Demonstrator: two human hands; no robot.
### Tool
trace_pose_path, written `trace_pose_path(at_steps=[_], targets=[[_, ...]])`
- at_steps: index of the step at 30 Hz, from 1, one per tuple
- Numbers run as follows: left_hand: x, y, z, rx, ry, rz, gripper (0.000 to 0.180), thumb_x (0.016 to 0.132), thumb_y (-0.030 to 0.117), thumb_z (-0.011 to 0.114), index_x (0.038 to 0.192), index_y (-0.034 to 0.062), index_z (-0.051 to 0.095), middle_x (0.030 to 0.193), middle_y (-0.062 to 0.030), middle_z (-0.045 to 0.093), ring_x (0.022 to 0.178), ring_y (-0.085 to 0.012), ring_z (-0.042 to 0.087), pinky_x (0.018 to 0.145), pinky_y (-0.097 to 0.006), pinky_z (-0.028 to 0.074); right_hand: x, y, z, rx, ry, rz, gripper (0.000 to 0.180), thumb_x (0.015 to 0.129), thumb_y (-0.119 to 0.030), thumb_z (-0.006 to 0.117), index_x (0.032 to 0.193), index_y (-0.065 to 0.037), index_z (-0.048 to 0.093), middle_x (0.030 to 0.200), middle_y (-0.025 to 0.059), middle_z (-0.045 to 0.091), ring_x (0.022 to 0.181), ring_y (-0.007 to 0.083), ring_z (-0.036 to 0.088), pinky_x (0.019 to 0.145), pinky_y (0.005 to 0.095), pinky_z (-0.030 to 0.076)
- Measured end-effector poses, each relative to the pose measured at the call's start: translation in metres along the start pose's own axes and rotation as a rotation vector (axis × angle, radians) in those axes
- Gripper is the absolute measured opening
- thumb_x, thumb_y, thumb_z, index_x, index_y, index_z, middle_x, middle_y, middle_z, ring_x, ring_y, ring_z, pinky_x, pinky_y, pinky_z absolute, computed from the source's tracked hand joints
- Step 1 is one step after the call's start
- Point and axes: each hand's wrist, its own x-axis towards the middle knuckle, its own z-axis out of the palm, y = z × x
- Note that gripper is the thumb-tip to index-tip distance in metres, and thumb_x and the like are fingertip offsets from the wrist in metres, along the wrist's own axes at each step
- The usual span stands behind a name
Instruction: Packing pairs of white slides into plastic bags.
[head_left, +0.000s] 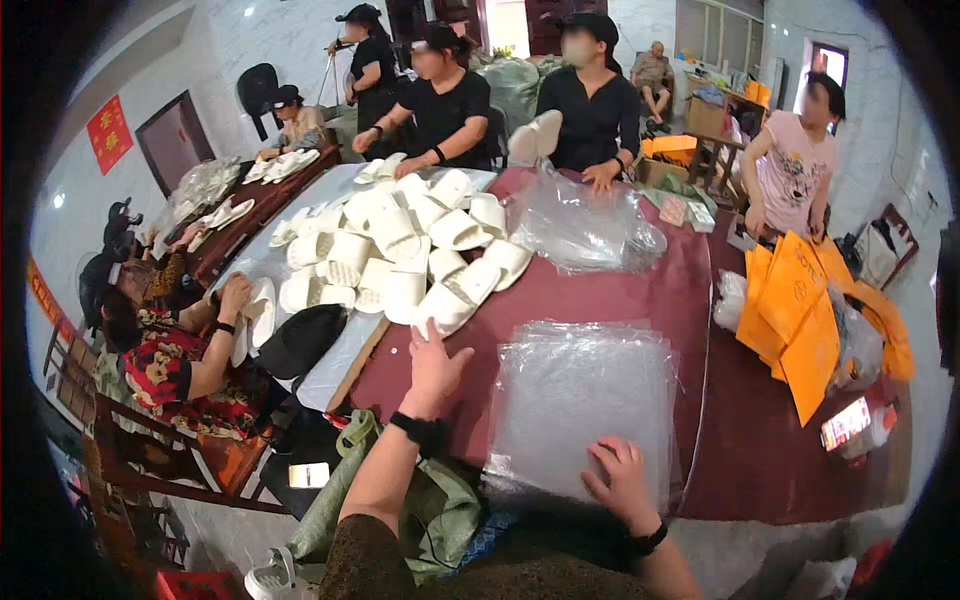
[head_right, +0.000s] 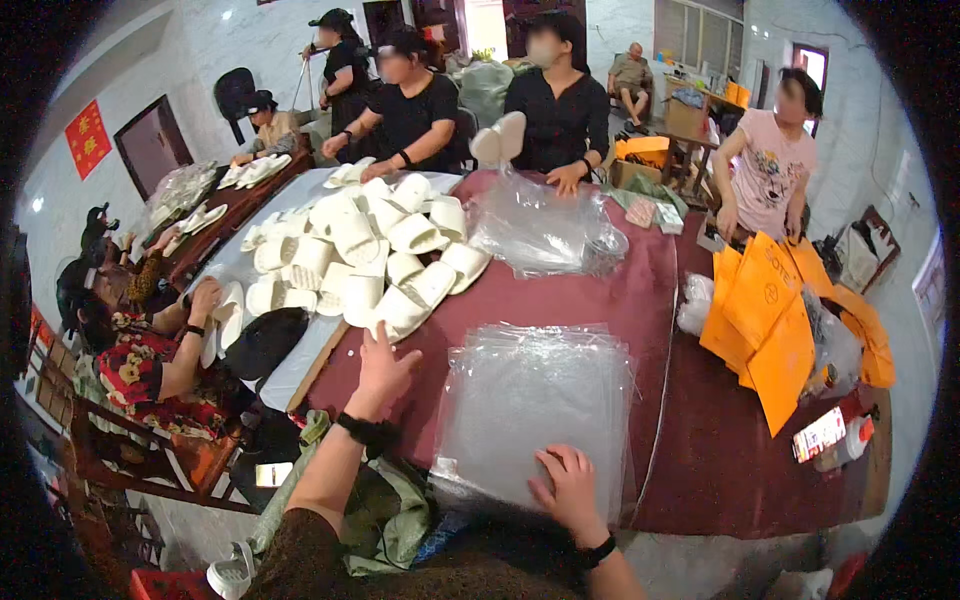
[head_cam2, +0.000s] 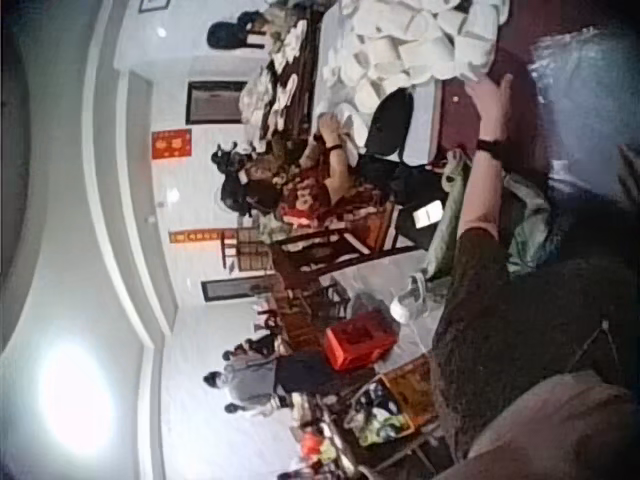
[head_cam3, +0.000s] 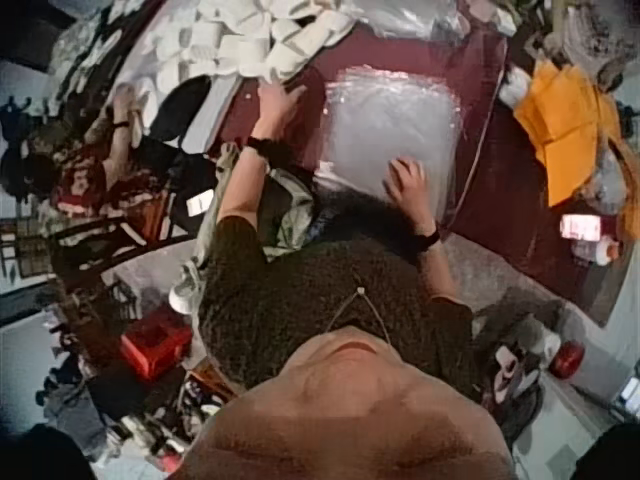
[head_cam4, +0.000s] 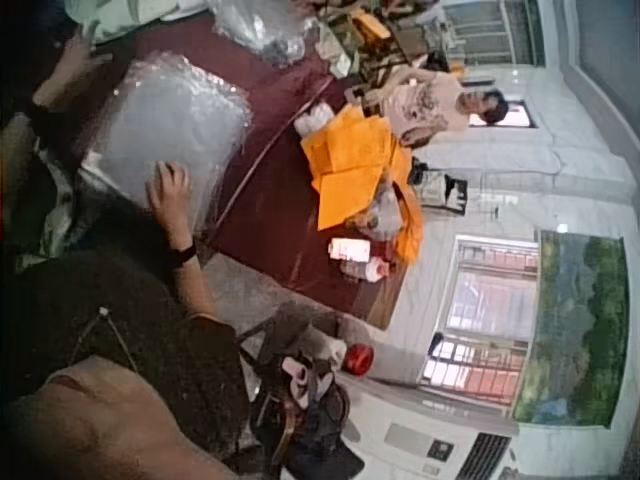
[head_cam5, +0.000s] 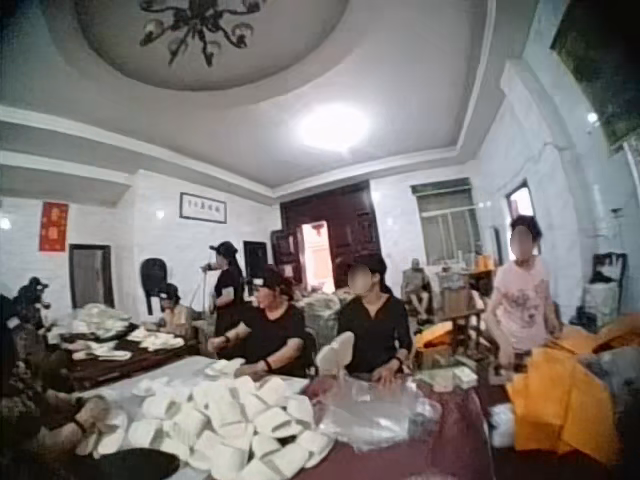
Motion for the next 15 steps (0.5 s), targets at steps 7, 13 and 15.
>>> trace_pose_path(at_steps=[7, 13, 15], targets=[[0.085, -0.031, 0.015, 0.058, 0.048, -0.205, 0.113, 0.073, 0.051, 0.080, 0.154, 0.0084, 0.015, 0.140, -0.0407, 0.032, 0.124, -0.0543, 0.043, 0.102, -0.055, 0.041, 0.000, 0.011, 0.005, 0.016, -0.044, 0.037, 0.044, 0.081, -0.031, 0.072, 0.119, -0.010, 0.063, 0.122, 0.0107, 0.056, 0.116, 0.0323, 0.049, 0.097, 0.0456, 0.039], [0.131, -0.010, 0.033, 0.073, 0.053, -0.454, 0.133, 0.058, 0.067, 0.082, 0.156, 0.0127, 0.011, 0.148, -0.0482, 0.004, 0.131, -0.0668, 0.027, 0.103, -0.060, 0.040, -0.006, 0.012, 0.005, -0.010, -0.042, 0.042, 0.045, 0.081, -0.033, 0.072, 0.119, -0.010, 0.063, 0.121, 0.0100, 0.056, 0.115, 0.0317, 0.050, 0.098, 0.0457, 0.039], [0.135, -0.003, 0.037, 0.065, 0.101, -0.360, 0.121, 0.061, 0.058, 0.082, 0.154, 0.0115, 0.021, 0.153, -0.0403, 0.000, 0.130, -0.0681, 0.026, 0.099, -0.062, 0.042, -0.009, 0.020, 0.009, -0.041, -0.037, 0.015, 0.042, 0.083, -0.032, 0.071, 0.118, -0.010, 0.064, 0.121, 0.0104, 0.058, 0.113, 0.0319, 0.053, 0.096, 0.0445, 0.042]])
